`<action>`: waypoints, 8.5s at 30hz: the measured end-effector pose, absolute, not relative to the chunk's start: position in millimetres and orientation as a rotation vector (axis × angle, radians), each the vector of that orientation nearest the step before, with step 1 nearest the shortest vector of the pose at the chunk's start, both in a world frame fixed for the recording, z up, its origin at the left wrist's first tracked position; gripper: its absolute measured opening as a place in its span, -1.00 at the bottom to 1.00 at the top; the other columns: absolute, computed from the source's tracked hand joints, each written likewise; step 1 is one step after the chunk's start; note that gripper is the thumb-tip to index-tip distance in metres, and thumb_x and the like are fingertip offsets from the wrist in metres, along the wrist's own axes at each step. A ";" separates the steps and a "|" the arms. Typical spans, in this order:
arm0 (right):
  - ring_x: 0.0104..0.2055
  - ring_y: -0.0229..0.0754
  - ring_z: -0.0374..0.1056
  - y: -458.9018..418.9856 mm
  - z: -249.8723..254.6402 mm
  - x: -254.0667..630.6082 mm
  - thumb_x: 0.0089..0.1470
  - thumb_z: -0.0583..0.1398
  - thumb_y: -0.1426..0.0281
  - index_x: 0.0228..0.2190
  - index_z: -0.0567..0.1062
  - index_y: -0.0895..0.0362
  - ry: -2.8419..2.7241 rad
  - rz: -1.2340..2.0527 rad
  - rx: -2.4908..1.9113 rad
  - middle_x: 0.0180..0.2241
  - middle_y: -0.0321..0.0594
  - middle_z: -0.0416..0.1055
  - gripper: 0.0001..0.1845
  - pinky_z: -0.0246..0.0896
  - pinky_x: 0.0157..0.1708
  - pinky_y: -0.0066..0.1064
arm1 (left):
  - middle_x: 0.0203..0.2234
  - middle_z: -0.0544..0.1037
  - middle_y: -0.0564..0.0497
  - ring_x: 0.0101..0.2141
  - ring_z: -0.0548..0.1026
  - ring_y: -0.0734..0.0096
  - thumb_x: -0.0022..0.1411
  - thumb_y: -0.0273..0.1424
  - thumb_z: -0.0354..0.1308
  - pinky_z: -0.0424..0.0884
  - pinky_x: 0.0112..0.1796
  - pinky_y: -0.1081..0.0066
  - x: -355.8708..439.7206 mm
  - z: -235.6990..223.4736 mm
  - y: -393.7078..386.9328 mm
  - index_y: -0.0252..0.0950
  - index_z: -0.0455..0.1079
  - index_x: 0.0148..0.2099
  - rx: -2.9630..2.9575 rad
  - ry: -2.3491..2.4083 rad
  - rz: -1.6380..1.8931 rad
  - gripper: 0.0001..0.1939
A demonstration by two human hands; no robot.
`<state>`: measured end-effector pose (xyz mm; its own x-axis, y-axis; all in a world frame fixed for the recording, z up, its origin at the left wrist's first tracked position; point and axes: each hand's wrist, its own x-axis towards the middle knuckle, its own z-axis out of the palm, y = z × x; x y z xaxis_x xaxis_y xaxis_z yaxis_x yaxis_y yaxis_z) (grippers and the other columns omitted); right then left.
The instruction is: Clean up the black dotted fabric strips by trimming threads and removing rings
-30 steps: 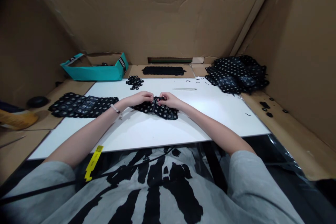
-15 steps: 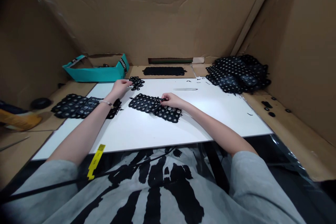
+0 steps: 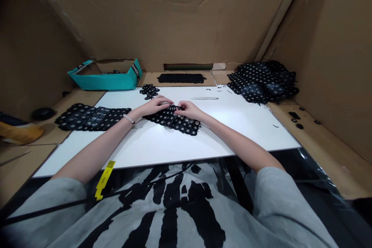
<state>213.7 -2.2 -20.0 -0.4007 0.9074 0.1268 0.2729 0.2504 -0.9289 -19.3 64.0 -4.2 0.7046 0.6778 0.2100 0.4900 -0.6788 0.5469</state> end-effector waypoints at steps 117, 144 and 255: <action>-0.31 -0.14 0.38 -1.6 -24.4 183.2 0.08 0.18 0.20 -0.50 0.54 0.15 -2.017 0.919 -1.207 -0.43 -0.21 0.54 -0.70 0.17 -0.19 -0.35 | -0.28 0.66 -0.05 -0.19 0.54 0.17 0.14 -0.36 0.18 0.39 -0.09 0.30 -61.0 3.6 68.6 -0.26 0.62 -0.27 2.024 1.562 0.981 -0.80; -0.30 -0.19 0.29 -7.0 -16.3 181.8 0.06 0.17 0.15 -0.32 0.48 0.19 -1.891 1.071 -1.103 -0.40 -0.25 0.45 -0.66 0.15 -0.20 -0.36 | -0.39 0.58 -0.01 -0.39 0.46 0.35 -0.04 -0.03 0.32 0.29 -0.37 0.42 -29.6 4.4 34.3 -0.30 0.52 -0.22 2.322 1.032 0.464 -0.53; -0.09 -0.12 0.42 -5.9 -12.5 190.1 -0.21 0.04 0.61 -0.33 0.57 0.17 -1.935 1.151 -1.107 -0.23 -0.25 0.58 -0.59 0.21 0.05 -0.29 | 0.01 0.54 -0.11 0.04 0.38 0.13 0.26 -0.13 0.07 0.25 0.09 0.23 -54.1 2.1 60.3 -0.27 0.46 0.11 2.298 1.103 0.834 -0.52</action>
<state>190.1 -5.9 -12.5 -0.4549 0.8859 0.0905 0.3431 0.2681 -0.9002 -54.1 60.3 2.1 0.4958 0.8062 0.3228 0.5305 -0.5754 0.6224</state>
